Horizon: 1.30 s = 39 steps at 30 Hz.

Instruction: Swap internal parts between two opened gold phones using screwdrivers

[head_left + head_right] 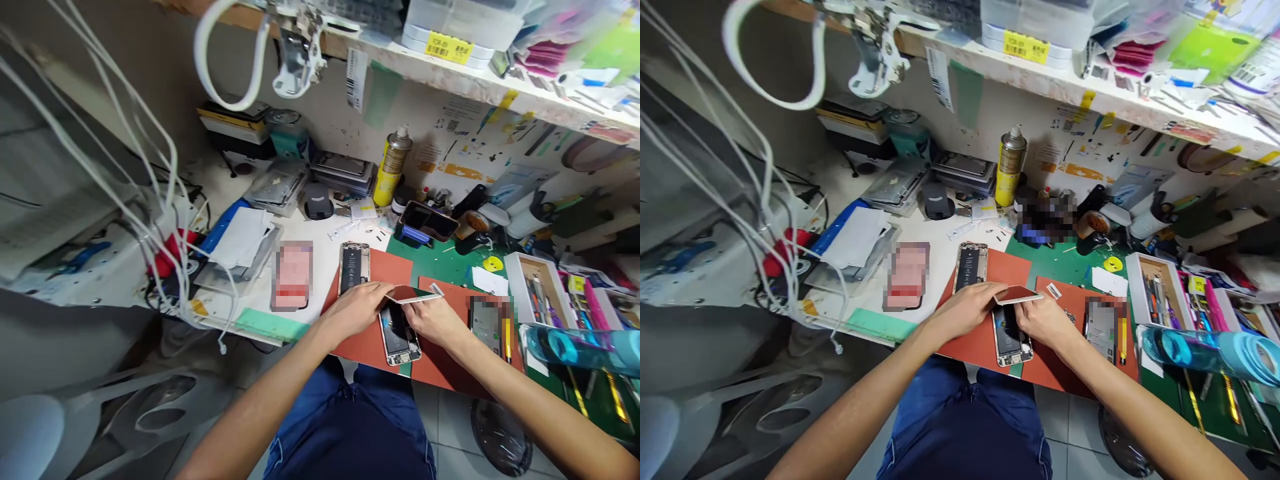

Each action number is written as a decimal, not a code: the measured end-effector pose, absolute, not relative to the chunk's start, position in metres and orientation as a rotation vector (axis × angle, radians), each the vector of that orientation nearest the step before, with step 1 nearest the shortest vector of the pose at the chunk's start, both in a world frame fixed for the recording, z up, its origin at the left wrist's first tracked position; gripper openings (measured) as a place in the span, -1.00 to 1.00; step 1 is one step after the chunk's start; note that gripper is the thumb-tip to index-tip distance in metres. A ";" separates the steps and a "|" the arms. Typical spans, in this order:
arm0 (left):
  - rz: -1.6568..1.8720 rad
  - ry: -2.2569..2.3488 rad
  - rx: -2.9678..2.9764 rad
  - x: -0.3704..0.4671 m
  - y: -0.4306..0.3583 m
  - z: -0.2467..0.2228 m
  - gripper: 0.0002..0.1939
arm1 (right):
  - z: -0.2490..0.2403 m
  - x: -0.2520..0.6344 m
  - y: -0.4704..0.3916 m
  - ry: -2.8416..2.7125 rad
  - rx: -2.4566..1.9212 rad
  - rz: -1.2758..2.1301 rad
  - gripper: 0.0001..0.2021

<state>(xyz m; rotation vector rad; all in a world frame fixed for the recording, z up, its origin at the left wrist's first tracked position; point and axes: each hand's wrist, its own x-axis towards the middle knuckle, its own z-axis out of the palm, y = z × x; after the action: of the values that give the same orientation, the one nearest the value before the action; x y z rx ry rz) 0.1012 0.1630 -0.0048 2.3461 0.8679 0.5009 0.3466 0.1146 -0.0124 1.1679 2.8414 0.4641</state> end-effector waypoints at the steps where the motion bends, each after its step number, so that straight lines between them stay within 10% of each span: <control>1: 0.495 0.871 2.349 0.101 0.162 -0.005 -0.44 | -0.014 0.347 0.114 2.849 1.172 0.479 -0.68; 39: 0.497 0.883 2.309 0.100 0.162 -0.002 -0.53 | -0.016 0.344 0.114 2.884 1.190 0.864 -0.80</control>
<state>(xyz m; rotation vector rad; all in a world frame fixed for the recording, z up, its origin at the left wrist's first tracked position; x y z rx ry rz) 0.1004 0.1617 -0.0019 2.3091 0.8833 0.4966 0.3436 0.1139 -0.0156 1.1899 2.8843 0.8639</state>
